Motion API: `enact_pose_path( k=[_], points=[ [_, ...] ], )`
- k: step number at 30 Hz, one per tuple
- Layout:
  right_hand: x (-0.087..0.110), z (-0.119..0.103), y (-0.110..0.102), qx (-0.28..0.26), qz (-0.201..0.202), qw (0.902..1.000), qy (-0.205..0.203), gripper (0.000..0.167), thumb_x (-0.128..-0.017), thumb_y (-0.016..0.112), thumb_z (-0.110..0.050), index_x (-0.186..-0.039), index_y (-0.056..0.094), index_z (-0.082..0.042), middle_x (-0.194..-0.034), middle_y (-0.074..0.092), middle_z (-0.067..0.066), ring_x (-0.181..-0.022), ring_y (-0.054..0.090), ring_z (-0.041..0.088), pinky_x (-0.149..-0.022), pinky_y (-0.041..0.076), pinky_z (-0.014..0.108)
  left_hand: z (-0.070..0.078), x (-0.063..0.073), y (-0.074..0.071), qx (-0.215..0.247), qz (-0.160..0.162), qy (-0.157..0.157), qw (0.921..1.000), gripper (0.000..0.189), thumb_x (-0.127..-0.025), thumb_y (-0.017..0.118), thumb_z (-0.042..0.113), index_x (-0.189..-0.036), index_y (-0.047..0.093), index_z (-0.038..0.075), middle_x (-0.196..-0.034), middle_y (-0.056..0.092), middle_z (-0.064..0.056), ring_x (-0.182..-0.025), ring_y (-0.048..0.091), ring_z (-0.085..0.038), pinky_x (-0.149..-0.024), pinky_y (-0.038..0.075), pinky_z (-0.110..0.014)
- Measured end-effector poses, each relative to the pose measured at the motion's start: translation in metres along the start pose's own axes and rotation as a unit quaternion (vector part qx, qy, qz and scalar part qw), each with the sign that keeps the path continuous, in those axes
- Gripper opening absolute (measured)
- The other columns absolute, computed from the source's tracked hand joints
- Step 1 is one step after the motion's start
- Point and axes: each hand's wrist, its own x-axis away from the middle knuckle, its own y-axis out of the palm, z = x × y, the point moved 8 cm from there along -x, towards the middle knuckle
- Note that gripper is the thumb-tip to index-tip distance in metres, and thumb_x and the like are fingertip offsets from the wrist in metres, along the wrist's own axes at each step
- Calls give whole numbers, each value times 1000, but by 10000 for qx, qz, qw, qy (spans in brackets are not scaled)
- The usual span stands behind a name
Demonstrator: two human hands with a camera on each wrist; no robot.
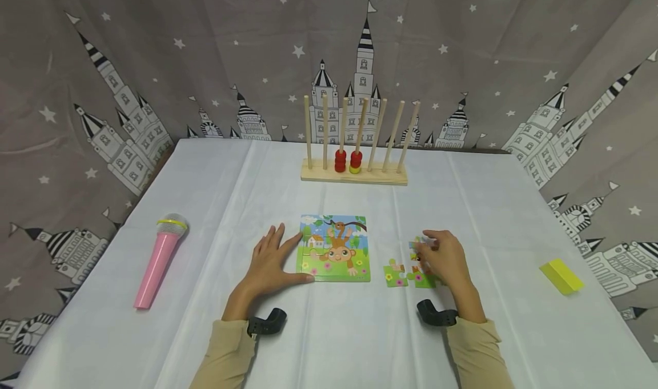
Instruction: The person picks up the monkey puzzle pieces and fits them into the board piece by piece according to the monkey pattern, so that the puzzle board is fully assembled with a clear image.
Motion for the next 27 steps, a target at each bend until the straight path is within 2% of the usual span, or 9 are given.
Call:
enact_pose_path(
  k=[4,9,18,27],
  points=[
    [-1,5,1,108,-119,9998,71,43,-85,61,-23,-118,57,4,-112,57,24,-96,56,35,-82,46,48,1,0,0,27,-22,-24,10000,95,-62,71,59,-141,34,21,-152,11,-18,-141,3,-37,-111,6,-55],
    [0,7,3,313,-138,9994,-46,48,-83,64,-26,-119,56,4,-109,59,24,-96,56,34,-80,46,49,2,1,0,37,-33,-34,10000,95,-62,71,60,-141,35,21,-152,11,-18,-141,2,-37,-111,6,-55],
    [10,2,8,841,-235,9958,-290,59,-80,66,-34,-124,51,2,-122,51,27,-112,45,43,-81,37,58,2,1,0,-8,-46,-52,10000,95,-62,72,59,-141,34,21,-152,11,-18,-141,2,-37,-111,6,-55],
    [19,-4,10,1085,-22,9921,-631,61,-79,69,-32,-127,48,0,-120,53,25,-108,47,40,-79,41,57,2,1,-1,-12,-38,-42,10000,96,-61,71,60,-141,34,21,-152,11,-18,-141,3,-37,-112,6,-55]
  ],
)
